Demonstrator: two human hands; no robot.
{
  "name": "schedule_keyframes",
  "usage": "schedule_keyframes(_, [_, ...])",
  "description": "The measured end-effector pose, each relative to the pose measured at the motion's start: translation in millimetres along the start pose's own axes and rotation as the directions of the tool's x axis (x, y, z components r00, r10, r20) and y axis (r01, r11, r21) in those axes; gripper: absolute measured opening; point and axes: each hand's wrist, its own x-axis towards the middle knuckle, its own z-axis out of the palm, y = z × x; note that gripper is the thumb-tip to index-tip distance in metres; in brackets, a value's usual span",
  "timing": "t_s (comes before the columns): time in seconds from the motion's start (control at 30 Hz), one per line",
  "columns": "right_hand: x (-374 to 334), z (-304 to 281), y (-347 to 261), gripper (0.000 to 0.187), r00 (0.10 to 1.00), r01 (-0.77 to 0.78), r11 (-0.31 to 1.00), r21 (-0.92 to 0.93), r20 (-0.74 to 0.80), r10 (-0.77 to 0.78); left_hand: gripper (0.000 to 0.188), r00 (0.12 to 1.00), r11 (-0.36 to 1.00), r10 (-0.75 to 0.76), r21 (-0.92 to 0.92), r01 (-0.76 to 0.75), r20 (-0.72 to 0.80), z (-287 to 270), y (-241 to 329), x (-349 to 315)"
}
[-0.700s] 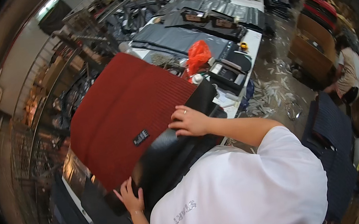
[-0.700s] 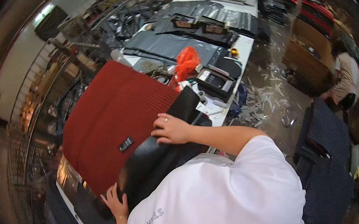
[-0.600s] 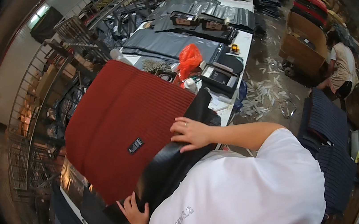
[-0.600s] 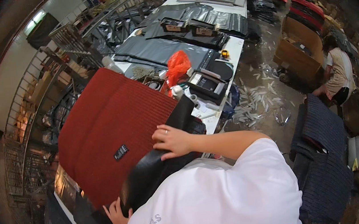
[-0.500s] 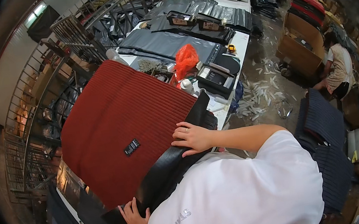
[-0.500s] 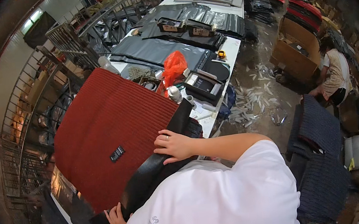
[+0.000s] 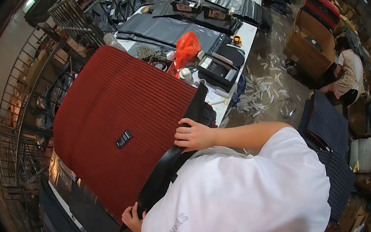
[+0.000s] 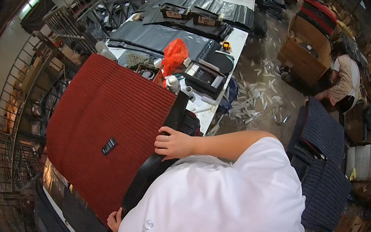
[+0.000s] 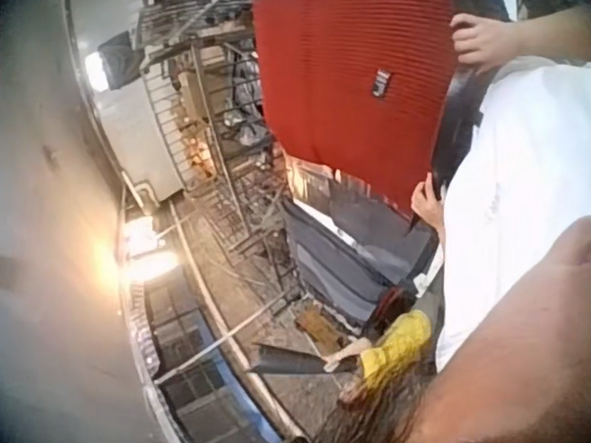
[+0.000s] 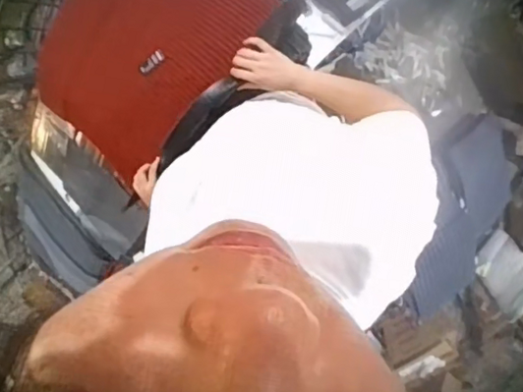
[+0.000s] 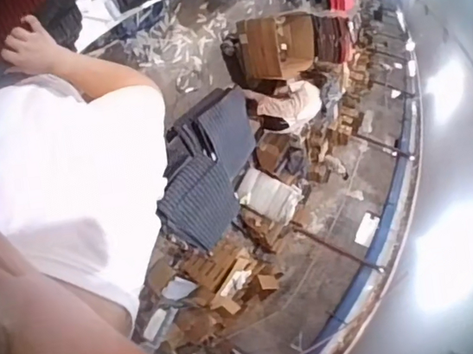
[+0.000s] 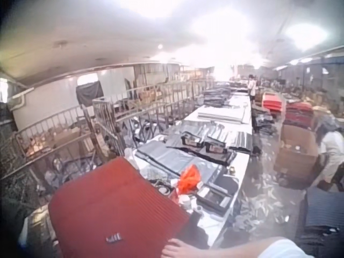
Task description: The person repeatedly unfolds, inspects, and refolds several car floor mats on a workbench. They handle red and dark-colored mats, checking labels and smoothing the surfaces before rolling them back up. The person also briefly uses scissors to trim a mat edge.
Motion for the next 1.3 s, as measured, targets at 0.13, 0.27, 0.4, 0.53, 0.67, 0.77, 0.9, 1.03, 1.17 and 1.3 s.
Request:
schedule_keyframes(0.13, [-4.0, -2.1, 2.3, 0.036, 1.0, 0.029, 1.0, 0.007, 0.006, -0.029, 0.056, 0.996, 0.993, 0.094, -0.071, -0.094, 0.0, 12.9, -18.5, -18.9])
schedule_keyframes(0.27, [-3.4, -14.3, 11.8, 0.034, 0.984, -0.073, 0.991, 0.109, 0.167, 0.054, 0.045, 0.999, 0.979, -0.041, -0.203, 0.036, -0.018, -13.9, 27.7, 1.1])
schedule_keyframes(0.4, [11.7, -21.3, 39.7, 0.038, 0.906, -0.284, 0.918, 0.278, 0.391, 0.162, 0.052, 0.991, 0.882, -0.073, -0.457, 0.115, 0.11, -13.9, 22.6, 13.1])
schedule_keyframes(0.53, [30.5, -16.5, 58.9, 0.035, 0.826, -0.51, 0.717, 0.476, 0.505, 0.252, 0.054, 0.933, 0.784, -0.281, -0.508, 0.358, 0.224, -12.6, 32.1, 27.4])
schedule_keyframes(0.67, [38.5, -4.5, 69.3, 0.034, 0.81, -0.491, 0.751, 0.441, 0.549, 0.207, 0.04, 0.966, 0.769, -0.207, -0.584, 0.259, 0.157, -2.0, 17.5, 35.8])
schedule_keyframes(0.77, [42.6, -3.6, 66.0, 0.033, 0.845, -0.432, 0.816, 0.385, 0.488, 0.217, 0.03, 0.967, 0.734, -0.203, -0.63, 0.254, 0.153, 5.5, 7.8, 37.5])
schedule_keyframes(0.9, [44.7, 14.2, 72.2, 0.03, 0.96, -0.198, 0.931, 0.306, 0.252, 0.121, 0.021, 0.95, 0.684, -0.286, -0.667, 0.295, 0.127, 15.4, 10.0, 43.6])
schedule_keyframes(1.03, [49.4, 30.9, 75.8, 0.027, 0.982, -0.13, 0.95, 0.285, 0.17, 0.083, 0.028, 0.992, 0.969, -0.031, -0.245, 0.0, -0.124, 16.1, 9.1, 44.1])
schedule_keyframes(1.17, [51.1, 28.2, 73.7, 0.023, 0.98, -0.108, 0.974, 0.201, 0.187, 0.07, 0.06, 0.965, 0.985, 0.161, 0.09, -0.145, -0.209, 18.3, 25.8, 33.5])
schedule_keyframes(1.3, [52.3, 28.8, 62.8, 0.019, 0.995, -0.089, 0.993, 0.074, 0.042, 0.086, 0.057, 0.995, 0.982, 0.051, 0.186, -0.035, -0.08, 21.3, 35.3, 25.5])
